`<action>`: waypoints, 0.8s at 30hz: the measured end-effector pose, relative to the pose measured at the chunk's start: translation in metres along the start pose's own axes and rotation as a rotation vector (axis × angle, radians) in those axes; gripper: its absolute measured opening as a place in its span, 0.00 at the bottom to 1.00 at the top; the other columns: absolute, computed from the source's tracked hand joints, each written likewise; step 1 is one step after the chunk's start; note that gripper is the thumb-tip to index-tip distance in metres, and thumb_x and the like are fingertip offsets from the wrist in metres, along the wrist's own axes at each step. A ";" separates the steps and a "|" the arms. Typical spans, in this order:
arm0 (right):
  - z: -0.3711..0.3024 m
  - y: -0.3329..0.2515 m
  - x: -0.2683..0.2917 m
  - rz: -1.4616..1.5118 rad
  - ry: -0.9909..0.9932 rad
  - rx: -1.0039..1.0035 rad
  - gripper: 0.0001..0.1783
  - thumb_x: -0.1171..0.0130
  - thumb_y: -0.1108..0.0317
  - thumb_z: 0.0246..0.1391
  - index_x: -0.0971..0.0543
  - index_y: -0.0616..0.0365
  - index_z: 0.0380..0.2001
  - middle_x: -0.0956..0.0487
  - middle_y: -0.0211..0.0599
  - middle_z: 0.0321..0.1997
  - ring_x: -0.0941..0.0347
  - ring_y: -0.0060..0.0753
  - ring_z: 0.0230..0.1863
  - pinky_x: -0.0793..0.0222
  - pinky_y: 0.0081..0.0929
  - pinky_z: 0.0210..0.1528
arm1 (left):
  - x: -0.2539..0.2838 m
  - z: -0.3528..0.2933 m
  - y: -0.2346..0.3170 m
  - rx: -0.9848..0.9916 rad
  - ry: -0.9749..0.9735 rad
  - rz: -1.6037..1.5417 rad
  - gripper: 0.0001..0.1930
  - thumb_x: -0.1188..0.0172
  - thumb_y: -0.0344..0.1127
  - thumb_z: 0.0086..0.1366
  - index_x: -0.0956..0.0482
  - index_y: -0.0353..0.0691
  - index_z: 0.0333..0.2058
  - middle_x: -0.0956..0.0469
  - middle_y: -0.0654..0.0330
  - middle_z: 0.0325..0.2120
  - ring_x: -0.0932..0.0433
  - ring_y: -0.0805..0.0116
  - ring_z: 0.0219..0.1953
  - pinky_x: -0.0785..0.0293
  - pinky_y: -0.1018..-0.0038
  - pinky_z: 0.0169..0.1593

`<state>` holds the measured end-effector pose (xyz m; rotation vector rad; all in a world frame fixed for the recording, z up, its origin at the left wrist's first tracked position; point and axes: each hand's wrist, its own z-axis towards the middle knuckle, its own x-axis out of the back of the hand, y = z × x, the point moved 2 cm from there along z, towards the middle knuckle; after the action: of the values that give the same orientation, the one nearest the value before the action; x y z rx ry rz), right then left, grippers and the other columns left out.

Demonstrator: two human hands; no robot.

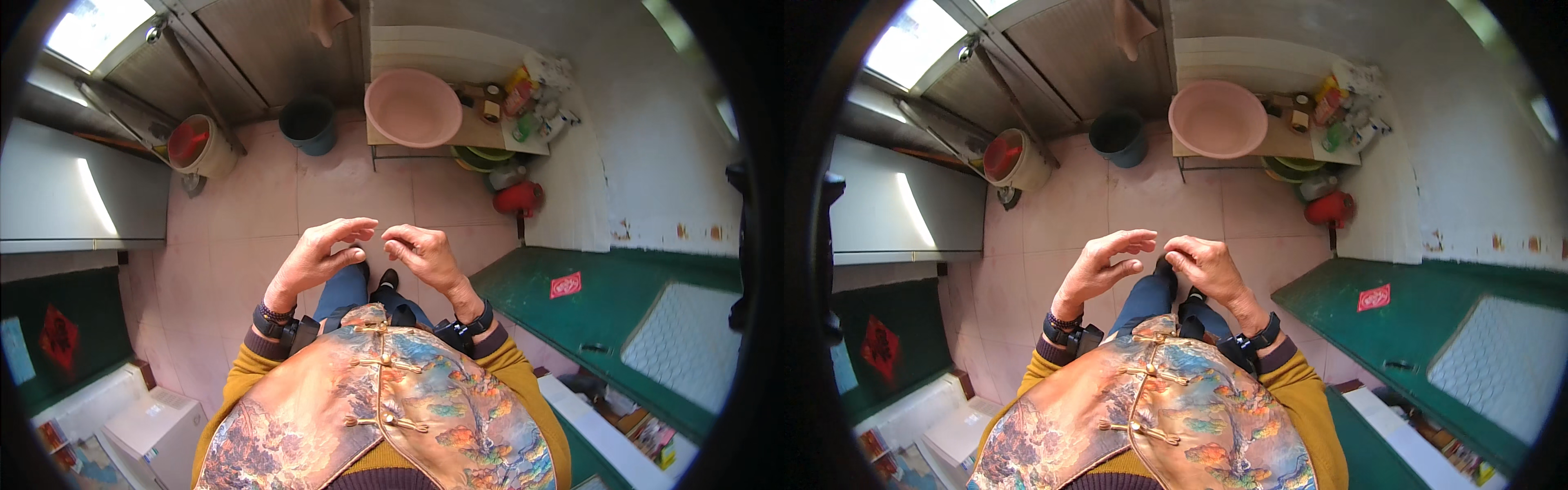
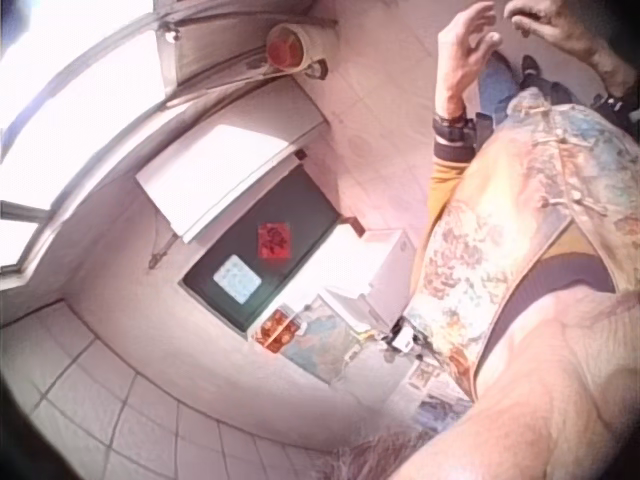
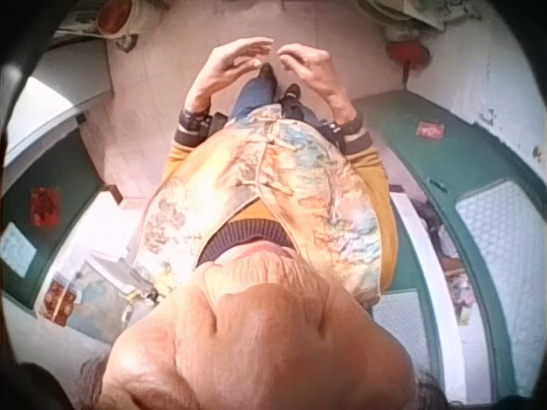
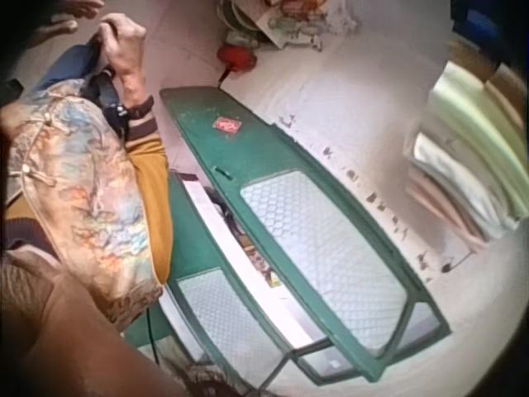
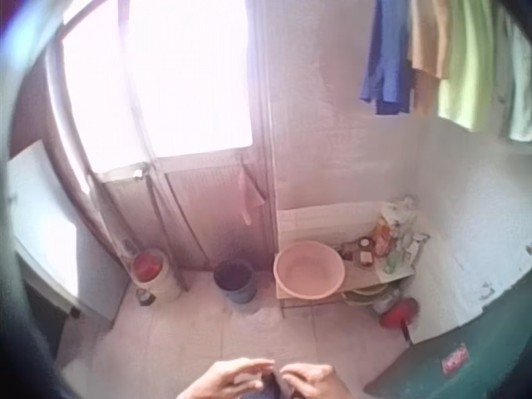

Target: The person washes noodles in a green bowl at the sink, dries hands with a towel, then sits on a low stool to clean a small cabinet top. They use a sponge and a paper towel to wipe the surface and handle a small container.

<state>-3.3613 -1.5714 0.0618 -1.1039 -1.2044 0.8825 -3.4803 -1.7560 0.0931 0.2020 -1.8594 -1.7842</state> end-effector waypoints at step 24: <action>0.163 0.285 0.089 0.746 0.662 -0.964 0.33 0.28 0.60 0.54 0.30 0.62 0.58 0.23 0.37 0.49 0.23 0.33 0.48 0.23 0.31 0.39 | 0.106 0.165 -0.101 0.250 -0.002 -0.117 0.23 0.34 0.31 0.63 0.24 0.41 0.57 0.18 0.55 0.45 0.18 0.64 0.48 0.21 0.69 0.54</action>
<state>-3.4955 -1.3850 -0.1894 -2.4894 -0.5963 0.3285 -3.6748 -1.6721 0.0314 0.4091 -2.1080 -1.6218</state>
